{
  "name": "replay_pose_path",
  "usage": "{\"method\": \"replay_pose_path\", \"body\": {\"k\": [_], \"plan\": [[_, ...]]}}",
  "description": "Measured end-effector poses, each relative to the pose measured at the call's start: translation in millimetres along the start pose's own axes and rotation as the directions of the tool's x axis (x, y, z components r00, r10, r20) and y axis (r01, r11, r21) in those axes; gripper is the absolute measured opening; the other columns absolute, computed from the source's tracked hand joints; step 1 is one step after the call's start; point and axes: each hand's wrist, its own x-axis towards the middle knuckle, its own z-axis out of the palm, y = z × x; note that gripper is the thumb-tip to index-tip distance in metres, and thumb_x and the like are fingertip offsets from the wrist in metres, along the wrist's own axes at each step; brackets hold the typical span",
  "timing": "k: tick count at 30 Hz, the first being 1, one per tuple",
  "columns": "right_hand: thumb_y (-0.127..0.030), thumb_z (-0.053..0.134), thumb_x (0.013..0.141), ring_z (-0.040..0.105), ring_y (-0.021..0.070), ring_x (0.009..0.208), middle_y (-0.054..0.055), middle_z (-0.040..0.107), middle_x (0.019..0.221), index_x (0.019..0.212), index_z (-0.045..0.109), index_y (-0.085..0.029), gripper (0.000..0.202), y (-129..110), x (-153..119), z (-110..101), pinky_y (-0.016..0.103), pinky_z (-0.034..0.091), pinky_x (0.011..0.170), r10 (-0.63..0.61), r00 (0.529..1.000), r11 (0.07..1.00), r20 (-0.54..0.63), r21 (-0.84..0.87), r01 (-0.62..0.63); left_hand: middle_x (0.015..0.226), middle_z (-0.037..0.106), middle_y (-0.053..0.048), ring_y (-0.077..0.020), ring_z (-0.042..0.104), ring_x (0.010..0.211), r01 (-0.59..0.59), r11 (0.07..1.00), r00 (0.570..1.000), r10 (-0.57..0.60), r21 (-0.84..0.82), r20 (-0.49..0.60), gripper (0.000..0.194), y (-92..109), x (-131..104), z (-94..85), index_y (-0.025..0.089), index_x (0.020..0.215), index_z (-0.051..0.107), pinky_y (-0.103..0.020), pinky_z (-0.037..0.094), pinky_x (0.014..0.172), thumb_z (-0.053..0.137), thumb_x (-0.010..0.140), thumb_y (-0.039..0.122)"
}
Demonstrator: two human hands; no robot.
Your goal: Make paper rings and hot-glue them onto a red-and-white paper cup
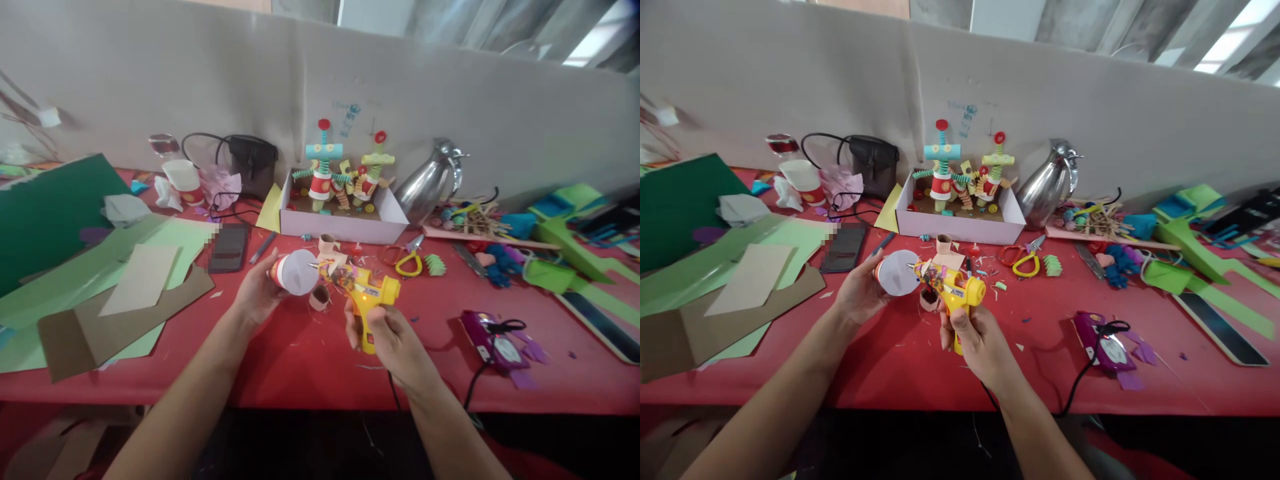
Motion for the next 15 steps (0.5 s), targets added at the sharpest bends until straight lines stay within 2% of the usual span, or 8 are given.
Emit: {"method": "replay_pose_path", "body": {"k": [7,15], "plan": [[-0.077,0.044,0.089,0.052,0.0135,0.052,-0.002,0.055,0.058,0.086,0.057,-0.020,0.058,2.1,-1.0,-0.7,0.028,0.043,0.055,0.065,0.998,0.998,0.003,0.002,-0.065,0.075,0.073,-0.007,-0.0158,0.067,0.057,-0.003,1.000,1.000,0.003,0.008,0.004,0.031,-1.1,1.1,-0.9,0.010,0.103,0.072,-0.023,0.050,0.045,0.063,0.090,0.036],[-0.066,0.042,0.096,0.051,0.0135,0.055,-0.002,0.056,0.057,0.090,0.059,-0.020,0.050,11.7,-3.5,-2.7,0.028,0.039,0.058,0.043,0.999,0.997,0.010,-0.070,-0.042,0.070,0.071,-0.004,-0.0151,0.065,0.053,0.001,1.000,1.000,-0.001,-0.010,-0.007,0.023,-2.3,0.2,-1.8,0.014,0.093,0.071,-0.023,0.050,0.044,0.064,0.090,0.035]]}}
